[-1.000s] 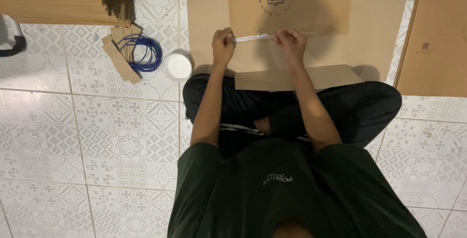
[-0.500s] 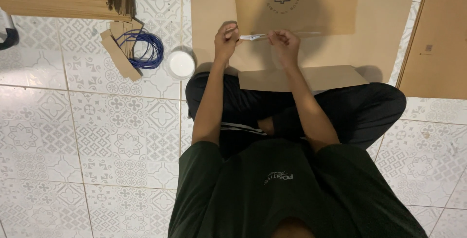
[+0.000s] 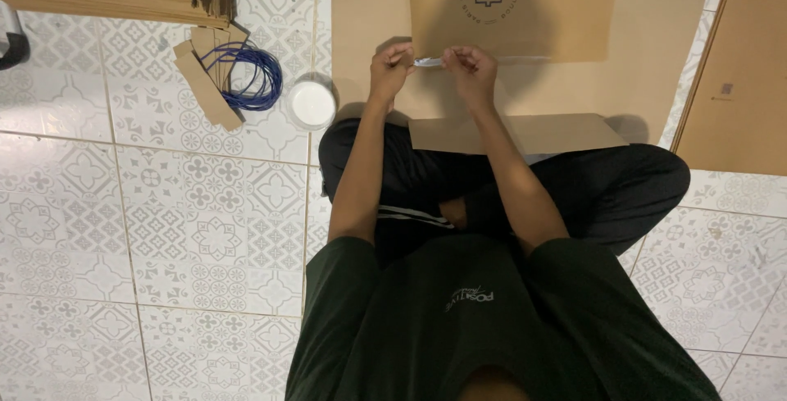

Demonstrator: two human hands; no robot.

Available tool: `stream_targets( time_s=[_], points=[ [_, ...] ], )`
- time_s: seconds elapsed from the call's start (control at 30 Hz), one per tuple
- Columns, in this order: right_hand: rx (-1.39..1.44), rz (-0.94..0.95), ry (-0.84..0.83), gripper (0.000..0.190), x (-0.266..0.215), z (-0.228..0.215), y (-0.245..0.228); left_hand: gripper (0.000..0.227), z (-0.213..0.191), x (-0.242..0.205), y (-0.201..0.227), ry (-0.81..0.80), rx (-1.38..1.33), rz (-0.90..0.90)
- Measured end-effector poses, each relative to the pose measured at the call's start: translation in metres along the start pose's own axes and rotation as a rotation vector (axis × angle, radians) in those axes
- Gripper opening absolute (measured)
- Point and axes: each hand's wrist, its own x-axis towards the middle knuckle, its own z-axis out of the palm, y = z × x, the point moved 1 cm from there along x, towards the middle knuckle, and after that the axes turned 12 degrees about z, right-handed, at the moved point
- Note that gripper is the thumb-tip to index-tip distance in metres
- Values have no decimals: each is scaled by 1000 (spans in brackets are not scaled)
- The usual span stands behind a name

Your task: Assembling cardboard pieces by applying glue to the edges with an applicator and folding them into shape.

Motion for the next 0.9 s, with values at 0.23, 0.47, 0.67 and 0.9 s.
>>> stream_targets(
  time_s=[0.23,0.47,0.67,0.9],
  points=[
    [-36,49,19,9,2,-1,3,24,1,1,-1,0,-27,27],
    [-27,9,-2,10,-2,-1,-5,27,0,4,-8,1,-25,15],
    [-113,-71,18,8,-2,-5,-1,25,4,1,-7,44,5,24],
    [-214,-219,32,15,-1,-13,5,25,4,1,-10,75,21,28]
  ],
)
